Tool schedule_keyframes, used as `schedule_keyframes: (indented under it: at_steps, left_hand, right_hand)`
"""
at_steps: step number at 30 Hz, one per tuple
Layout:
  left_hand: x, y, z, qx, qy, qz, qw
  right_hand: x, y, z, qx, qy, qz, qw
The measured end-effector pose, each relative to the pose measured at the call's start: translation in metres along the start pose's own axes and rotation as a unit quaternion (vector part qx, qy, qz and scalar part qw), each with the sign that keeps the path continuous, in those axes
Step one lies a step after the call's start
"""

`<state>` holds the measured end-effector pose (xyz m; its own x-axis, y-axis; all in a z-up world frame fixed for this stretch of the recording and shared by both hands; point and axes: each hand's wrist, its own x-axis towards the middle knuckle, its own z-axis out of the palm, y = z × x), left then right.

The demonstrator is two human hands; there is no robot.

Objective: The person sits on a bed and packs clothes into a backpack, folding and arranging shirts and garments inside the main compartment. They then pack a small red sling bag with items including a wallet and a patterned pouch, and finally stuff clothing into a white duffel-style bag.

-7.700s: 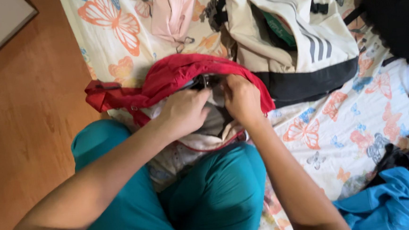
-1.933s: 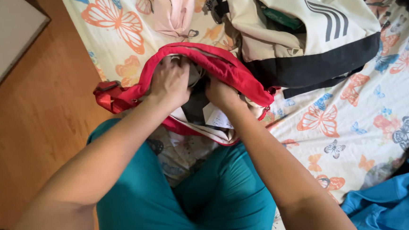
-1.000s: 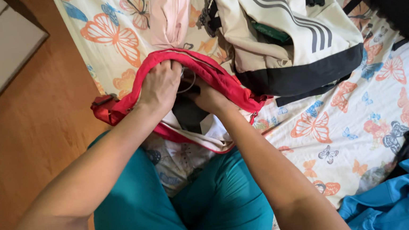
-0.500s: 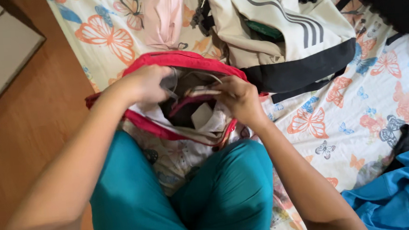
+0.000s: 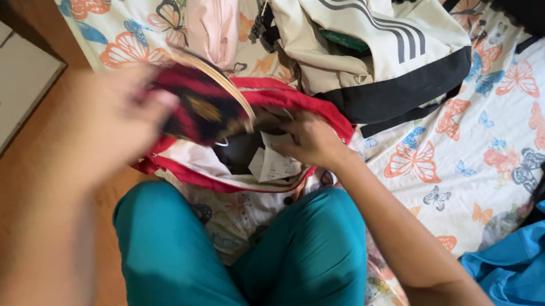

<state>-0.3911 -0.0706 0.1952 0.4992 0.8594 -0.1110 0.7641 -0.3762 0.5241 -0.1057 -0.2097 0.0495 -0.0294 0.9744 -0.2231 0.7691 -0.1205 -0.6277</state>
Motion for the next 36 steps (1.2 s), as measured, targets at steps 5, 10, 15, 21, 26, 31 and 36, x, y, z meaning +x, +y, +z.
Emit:
schedule_keyframes:
  at_steps: [5, 10, 15, 21, 26, 31, 36]
  left_hand:
    - [0.01, -0.039, -0.033, -0.468, 0.08, 0.128, 0.871]
    - [0.059, -0.017, 0.011, -0.694, 0.012, -0.028, 0.72]
    - [0.105, 0.011, 0.096, -0.789, -0.029, -0.096, 0.606]
    - [0.127, 0.038, 0.156, -0.807, -0.038, -0.083, 0.583]
    - [0.159, 0.085, 0.208, -0.806, -0.083, -0.116, 0.574]
    - [0.216, 0.198, 0.312, -0.72, 0.075, -0.243, 0.646]
    - [0.229, 0.242, 0.37, -0.636, 0.187, 0.042, 0.747]
  right_hand:
    - [-0.009, -0.006, -0.034, 0.102, 0.006, -0.144, 0.984]
    - [0.029, 0.018, -0.102, -0.175, 0.309, -0.01, 0.935]
    - [0.087, 0.06, -0.135, -0.378, 0.366, -0.063, 0.848]
    - [0.09, 0.104, -0.192, -0.242, 0.397, 0.007, 0.885]
    - [0.064, 0.091, -0.196, -0.074, 0.419, 0.003, 0.905]
    - [0.056, 0.059, -0.19, 0.075, 0.388, 0.075, 0.916]
    - [0.048, 0.075, -0.192, -0.053, 0.426, -0.037, 0.902]
